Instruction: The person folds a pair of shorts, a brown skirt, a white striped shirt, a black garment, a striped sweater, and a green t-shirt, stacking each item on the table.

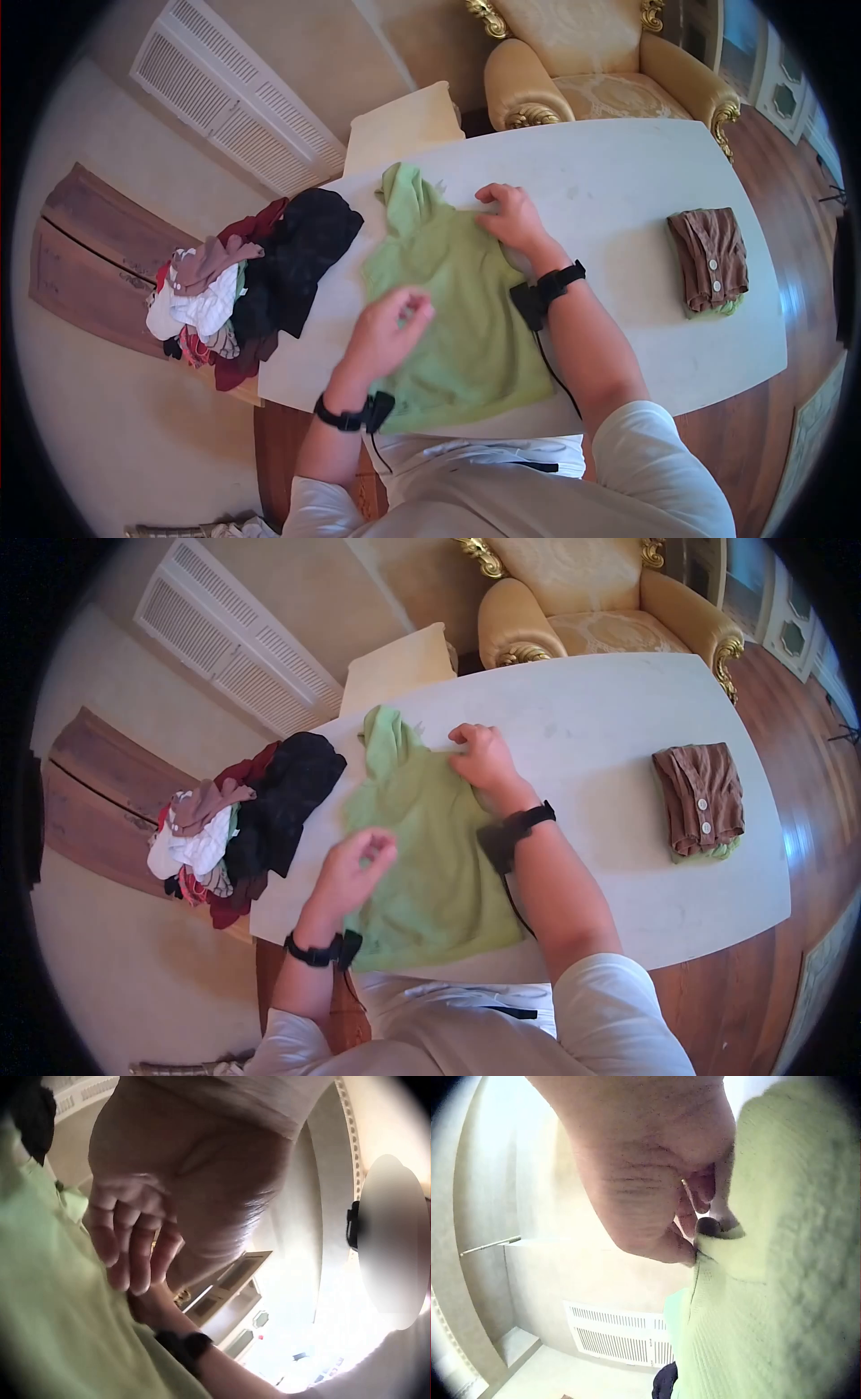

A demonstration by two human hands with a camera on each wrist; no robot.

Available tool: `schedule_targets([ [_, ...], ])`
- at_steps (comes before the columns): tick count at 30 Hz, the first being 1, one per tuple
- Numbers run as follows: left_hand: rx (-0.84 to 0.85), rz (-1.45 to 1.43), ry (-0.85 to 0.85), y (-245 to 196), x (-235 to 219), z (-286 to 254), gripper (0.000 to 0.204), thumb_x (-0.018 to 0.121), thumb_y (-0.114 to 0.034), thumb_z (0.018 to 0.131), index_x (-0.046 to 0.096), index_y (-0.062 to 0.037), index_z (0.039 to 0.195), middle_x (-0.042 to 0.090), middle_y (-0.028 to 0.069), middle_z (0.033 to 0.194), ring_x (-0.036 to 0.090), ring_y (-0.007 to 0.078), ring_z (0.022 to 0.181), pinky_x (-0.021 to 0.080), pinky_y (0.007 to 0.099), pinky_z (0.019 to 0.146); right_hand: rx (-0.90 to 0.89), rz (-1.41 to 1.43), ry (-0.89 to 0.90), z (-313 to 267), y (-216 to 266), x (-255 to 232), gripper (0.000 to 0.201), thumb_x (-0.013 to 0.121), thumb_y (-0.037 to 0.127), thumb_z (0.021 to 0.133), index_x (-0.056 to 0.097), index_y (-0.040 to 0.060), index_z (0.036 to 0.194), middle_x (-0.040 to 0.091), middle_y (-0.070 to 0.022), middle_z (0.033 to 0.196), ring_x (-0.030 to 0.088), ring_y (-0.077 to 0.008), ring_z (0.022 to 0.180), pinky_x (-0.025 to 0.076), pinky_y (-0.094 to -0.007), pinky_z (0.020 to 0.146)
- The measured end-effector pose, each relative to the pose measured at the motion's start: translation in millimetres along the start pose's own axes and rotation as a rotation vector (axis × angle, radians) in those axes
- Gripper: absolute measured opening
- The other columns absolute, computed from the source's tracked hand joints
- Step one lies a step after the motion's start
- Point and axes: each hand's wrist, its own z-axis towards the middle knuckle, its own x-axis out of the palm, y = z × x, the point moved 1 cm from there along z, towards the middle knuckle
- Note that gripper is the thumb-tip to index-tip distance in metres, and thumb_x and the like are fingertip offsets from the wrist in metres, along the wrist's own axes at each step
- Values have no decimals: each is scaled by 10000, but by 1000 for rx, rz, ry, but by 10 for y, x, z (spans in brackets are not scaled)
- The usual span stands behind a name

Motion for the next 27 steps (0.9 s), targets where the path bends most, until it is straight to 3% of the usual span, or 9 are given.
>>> schedule_targets([
  [3, 227, 341, -23, 363, -33, 321, 537, 721, -372, 978, 609, -54, 1397, 569, 248, 1466, 575, 359, 1346, 474, 423, 1098, 15, 3, 74, 25, 31, -22, 362, 783, 183, 787, 751, 72, 1129, 743, -137, 1159, 628, -362, 1165, 510, -438, 1037],
  [6, 123, 578, 99, 602, 28, 484, 732, 703, -479, 964, 503, -46, 1519, 371, 302, 1621, 312, 413, 1548, 288, 471, 1253, -12, -40, 96, -18, 83, -78, 368, 786, 186, 787, 750, 75, 1136, 740, -135, 1155, 625, -365, 1167, 510, -448, 1034],
  [10, 70, 469, 83, 1006, -129, 808, 855, 665, -558, 964, 382, -69, 1606, 257, 303, 1679, 218, 440, 1580, 228, 517, 1271, -57, -163, 75, -54, 134, -54, 404, 775, 168, 780, 733, 84, 1173, 729, -138, 1142, 618, -380, 1164, 506, -459, 1037],
  [13, 53, 387, 77, 911, -184, 888, 903, 648, -589, 965, 319, -87, 1640, 205, 302, 1699, 166, 438, 1596, 185, 517, 1282, -44, -147, 30, -8, 26, 32, 422, 761, 152, 782, 720, 88, 1198, 718, -140, 1151, 612, -389, 1162, 501, -461, 1044],
  [20, 60, 577, 99, 545, 368, 921, 997, 639, -645, 950, 227, -101, 1676, 36, 308, 1726, 53, 452, 1611, 123, 540, 1285, -99, -146, -3, -36, 63, 32, 420, 770, 197, 804, 738, 170, 1221, 711, -113, 1194, 602, -385, 1191, 494, -473, 1015],
  [24, 36, 619, 115, 481, 372, 883, 1054, 659, -661, 929, 189, -92, 1682, -9, 301, 1730, 30, 451, 1613, 114, 540, 1287, -125, -206, 59, -61, 73, 37, 384, 775, 217, 815, 756, 189, 1198, 707, -93, 1218, 587, -370, 1232, 470, -477, 1041],
  [27, 10, 482, 118, 488, 281, 885, 1057, 664, -636, 941, 159, -78, 1683, -22, 290, 1733, 7, 451, 1613, 114, 538, 1288, -124, -204, 67, -42, 66, 28, 357, 752, 196, 816, 765, 181, 1173, 714, -89, 1200, 583, -363, 1239, 462, -475, 1046],
])
